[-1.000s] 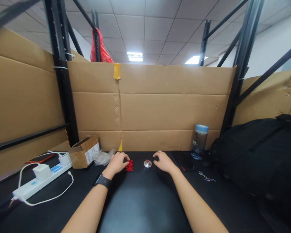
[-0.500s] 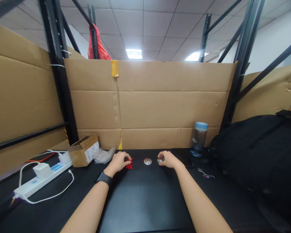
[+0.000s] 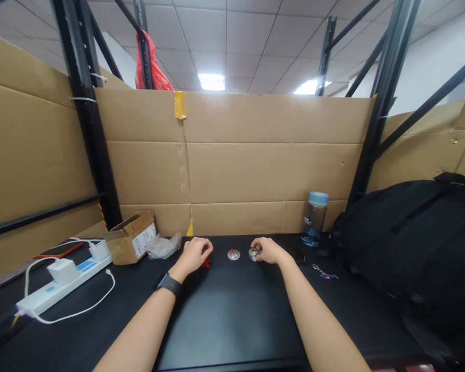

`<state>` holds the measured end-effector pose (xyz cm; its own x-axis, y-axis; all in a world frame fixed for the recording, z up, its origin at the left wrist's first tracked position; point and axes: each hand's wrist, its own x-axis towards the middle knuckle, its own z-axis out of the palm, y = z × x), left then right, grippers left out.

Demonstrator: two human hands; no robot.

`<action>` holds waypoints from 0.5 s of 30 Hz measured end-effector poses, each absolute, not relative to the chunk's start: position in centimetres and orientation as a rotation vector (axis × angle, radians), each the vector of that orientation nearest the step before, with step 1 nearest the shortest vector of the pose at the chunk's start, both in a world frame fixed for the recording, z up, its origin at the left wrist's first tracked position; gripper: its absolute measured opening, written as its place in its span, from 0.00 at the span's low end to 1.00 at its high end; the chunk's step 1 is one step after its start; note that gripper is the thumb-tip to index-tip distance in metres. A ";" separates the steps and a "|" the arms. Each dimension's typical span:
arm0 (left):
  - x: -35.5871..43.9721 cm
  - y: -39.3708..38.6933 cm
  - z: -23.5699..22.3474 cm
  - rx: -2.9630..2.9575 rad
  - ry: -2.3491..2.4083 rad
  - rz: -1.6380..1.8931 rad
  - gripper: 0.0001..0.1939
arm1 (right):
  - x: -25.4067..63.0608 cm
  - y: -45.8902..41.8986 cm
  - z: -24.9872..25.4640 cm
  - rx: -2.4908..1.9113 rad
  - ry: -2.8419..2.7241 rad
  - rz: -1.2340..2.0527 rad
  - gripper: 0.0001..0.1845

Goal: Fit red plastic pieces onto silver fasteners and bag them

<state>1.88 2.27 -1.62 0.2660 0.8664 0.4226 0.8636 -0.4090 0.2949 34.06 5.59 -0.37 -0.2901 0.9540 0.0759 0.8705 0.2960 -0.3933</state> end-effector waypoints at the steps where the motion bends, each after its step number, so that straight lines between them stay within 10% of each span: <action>1: 2.1 2.1 -1.3 2.474 1.671 0.909 0.08 | 34.1 5.5 -0.3 -1.673 -2.269 0.390 0.26; 15: 3.2 1.0 0.2 2.254 1.437 1.197 0.09 | 32.7 5.1 0.3 -1.401 -2.154 0.495 0.32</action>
<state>3.23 0.98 0.21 0.1936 0.8327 0.5188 0.6606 -0.5016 0.5585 32.75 5.06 0.30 -0.3309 0.9169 0.2233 0.7276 0.3986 -0.5583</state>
